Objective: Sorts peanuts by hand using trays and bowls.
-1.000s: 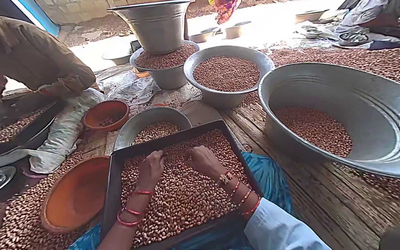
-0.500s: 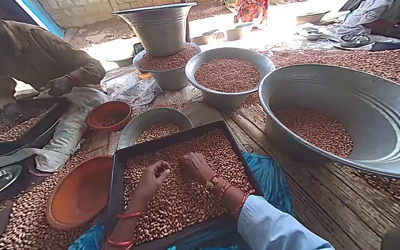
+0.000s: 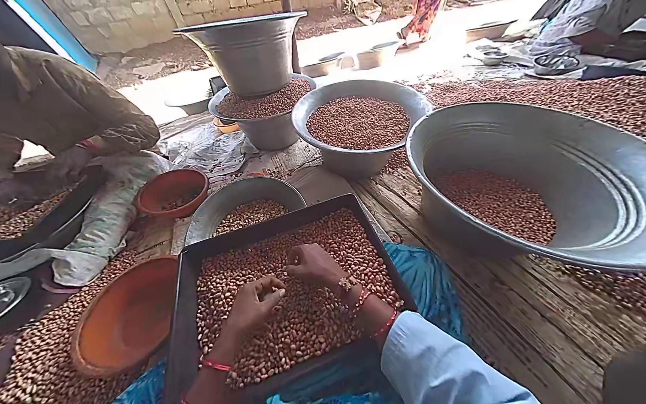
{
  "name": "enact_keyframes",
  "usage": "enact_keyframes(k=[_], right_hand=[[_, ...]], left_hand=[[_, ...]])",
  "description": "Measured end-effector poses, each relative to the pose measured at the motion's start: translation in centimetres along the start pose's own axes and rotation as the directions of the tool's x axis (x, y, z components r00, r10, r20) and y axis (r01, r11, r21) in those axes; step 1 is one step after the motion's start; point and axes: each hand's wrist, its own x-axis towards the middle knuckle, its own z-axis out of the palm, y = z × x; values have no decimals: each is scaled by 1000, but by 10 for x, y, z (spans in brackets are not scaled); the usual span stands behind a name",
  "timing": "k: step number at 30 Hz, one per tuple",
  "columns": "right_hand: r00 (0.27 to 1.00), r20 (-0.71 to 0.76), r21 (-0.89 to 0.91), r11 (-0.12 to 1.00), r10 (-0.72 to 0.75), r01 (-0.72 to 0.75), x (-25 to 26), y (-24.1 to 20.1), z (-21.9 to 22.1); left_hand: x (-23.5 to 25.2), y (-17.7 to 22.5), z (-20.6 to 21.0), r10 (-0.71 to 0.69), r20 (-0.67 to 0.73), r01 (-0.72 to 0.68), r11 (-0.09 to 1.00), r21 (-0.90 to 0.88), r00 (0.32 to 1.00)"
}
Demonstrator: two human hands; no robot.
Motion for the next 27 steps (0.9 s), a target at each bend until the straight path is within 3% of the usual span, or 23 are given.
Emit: enact_keyframes(k=[2,4,6,8,11,13,16,19,22,25,27], right_hand=[[990,-142,310,951,29,17,-3,9,-23],[955,-283,403,915,89,34,-11,14,-46],[937,-329,241,970,119,-39,-22,17,-64],[940,-319,-10,991,124,-134,-29,20,-69],[963,-229,-205,959,145,-193,-32,24,-62],[968,-185,-288,933,167,-216,-31,26,-55],[970,-166,-311,924,179,-223,-31,28,-50],[974,-160,-314,927,162,-206,-31,30,-50],[976,-159,-318,928,152,-196,-31,31,-50],[978,-151,-327,926,145,-188,-30,31,-50],[979,-150,-317,931,138,-180,-28,32,-50]], left_hand=[[-4,-12,-13,-6,-26,-5,908,-419,1000],[-8,-13,-20,-18,-56,-14,849,-528,998],[-12,-1,-17,-46,0,40,869,-493,999],[-12,18,0,-60,160,129,876,-465,985],[-5,36,36,-12,462,233,876,-422,887],[9,35,53,-21,567,283,881,-379,823],[38,22,47,-142,463,359,832,-422,875],[57,7,16,-291,137,322,835,-447,947],[57,-11,-13,-276,-179,221,936,-274,944],[41,-13,-22,-149,-245,153,988,-3,958],[29,-1,-16,-79,-137,98,986,133,987]])
